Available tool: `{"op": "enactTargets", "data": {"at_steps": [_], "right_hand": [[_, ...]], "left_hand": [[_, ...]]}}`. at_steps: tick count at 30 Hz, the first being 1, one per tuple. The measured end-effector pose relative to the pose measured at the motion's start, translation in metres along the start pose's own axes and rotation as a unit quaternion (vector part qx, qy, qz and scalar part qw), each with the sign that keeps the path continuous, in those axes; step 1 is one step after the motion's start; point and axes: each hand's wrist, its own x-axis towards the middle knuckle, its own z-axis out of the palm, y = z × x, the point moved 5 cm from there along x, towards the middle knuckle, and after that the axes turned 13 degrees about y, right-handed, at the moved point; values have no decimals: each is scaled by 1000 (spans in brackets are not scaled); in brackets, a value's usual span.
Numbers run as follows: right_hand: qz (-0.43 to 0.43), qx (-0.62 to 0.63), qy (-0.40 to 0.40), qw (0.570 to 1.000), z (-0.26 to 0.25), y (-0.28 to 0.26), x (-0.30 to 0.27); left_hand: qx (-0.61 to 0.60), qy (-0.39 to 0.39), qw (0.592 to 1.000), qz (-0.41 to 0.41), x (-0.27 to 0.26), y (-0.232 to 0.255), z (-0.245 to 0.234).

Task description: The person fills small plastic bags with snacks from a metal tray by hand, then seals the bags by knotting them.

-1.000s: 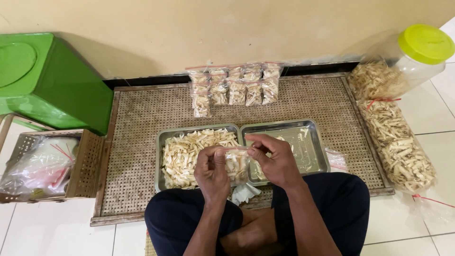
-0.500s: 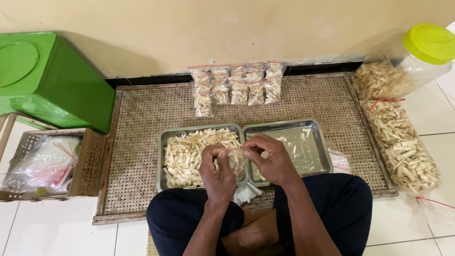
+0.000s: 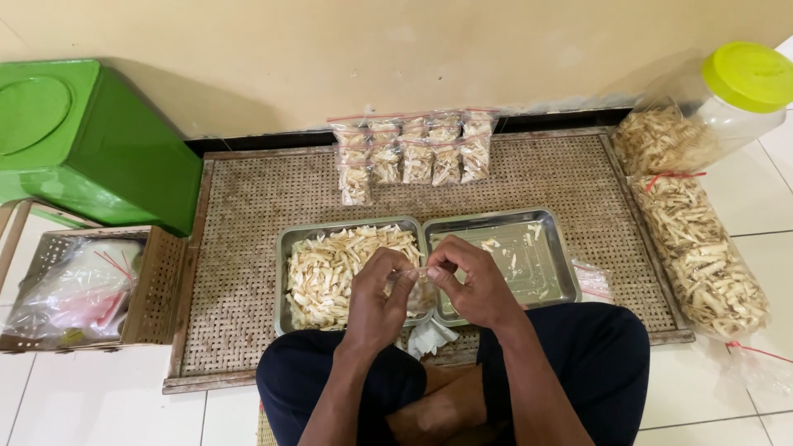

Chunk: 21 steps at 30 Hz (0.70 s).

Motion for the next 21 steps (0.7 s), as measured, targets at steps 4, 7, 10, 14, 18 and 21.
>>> {"op": "enactTargets", "data": {"at_steps": [4,7,10,14,18,21], "right_hand": [[-18,6,-17,1000,3,-12,0],[-31,-5,-18,999,6,-9,-1],[-55,-40,-8,998,3,2,-2],[-44,-51,-2,998,-4,10,-4],[-24,-42,3,999,-7,22,-6],[3,-7,5,1000,-9,17,0]], "left_hand": [[42,-13,999,15,2,9,0],[77,-18,996,36,-3,8,2],[46,-7,999,-2,-7,-6,-1],[52,-21,998,-12,-3,-12,-8],[87,-42,995,-4,-1,-17,-5],[-9,-16,997,-73,-4,-51,2]]}}
